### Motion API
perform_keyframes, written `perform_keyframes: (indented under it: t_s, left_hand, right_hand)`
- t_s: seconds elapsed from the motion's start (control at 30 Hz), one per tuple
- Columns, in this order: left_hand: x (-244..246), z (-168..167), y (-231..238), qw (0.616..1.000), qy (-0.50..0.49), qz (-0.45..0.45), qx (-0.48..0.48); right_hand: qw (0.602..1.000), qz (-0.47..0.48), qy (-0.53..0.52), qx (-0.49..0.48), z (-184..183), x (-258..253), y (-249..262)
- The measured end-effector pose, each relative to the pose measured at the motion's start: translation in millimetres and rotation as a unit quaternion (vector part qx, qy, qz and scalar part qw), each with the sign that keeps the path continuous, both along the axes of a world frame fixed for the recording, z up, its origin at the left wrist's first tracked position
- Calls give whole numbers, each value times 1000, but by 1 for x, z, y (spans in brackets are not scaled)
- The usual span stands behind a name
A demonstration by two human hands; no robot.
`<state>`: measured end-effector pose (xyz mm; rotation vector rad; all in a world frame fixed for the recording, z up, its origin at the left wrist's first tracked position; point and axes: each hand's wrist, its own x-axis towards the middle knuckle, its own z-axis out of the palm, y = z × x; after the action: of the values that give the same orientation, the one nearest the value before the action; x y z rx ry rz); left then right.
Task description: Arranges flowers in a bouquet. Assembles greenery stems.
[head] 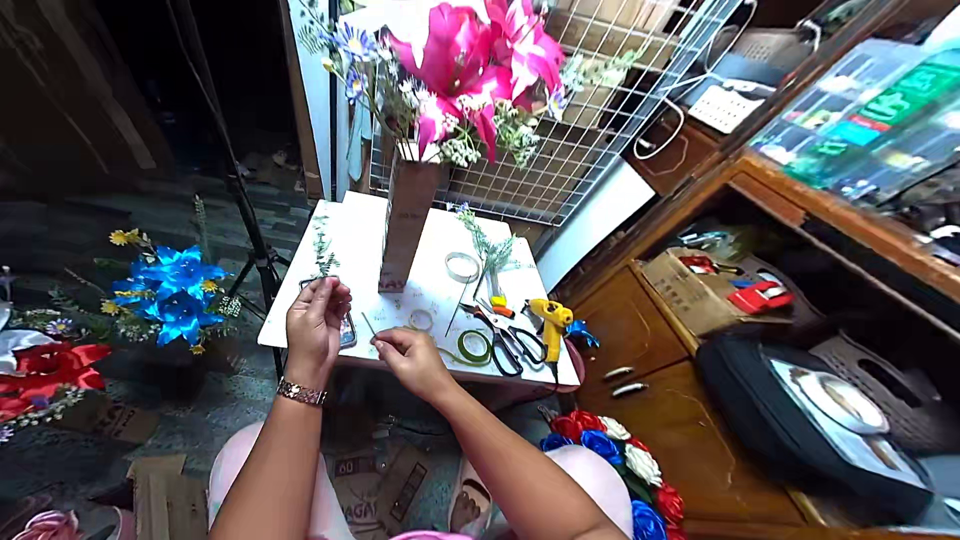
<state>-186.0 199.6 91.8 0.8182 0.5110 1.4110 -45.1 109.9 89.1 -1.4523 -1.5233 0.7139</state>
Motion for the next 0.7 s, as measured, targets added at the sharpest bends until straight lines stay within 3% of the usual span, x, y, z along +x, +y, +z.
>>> perform_keyframes:
  t_s: [0.13,0.3,0.4,0.5,0.63,0.7]
  left_hand:
    - [-10,7,12,997,-2,59,-42]
    - [-5,9,10,996,9,44,-75]
    - [-3,10,9,996,16,37,-80]
    - [-3,12,9,996,26,24,-78]
    - [-1,10,6,997,31,4,-65]
    - [-1,9,5,998,34,-6,-60]
  right_hand:
    - [978,-125,-103,-128,20,51,34]
    - [951,-156,-158,-214,7,103,67]
    - [900,-239,-233,-279,5,127,71]
    - [842,-257,-282,-381,6,132,71]
    - [834,-272,-272,-395,-1,130,71]
    - [849,-295,-241,-367,-4,132,69]
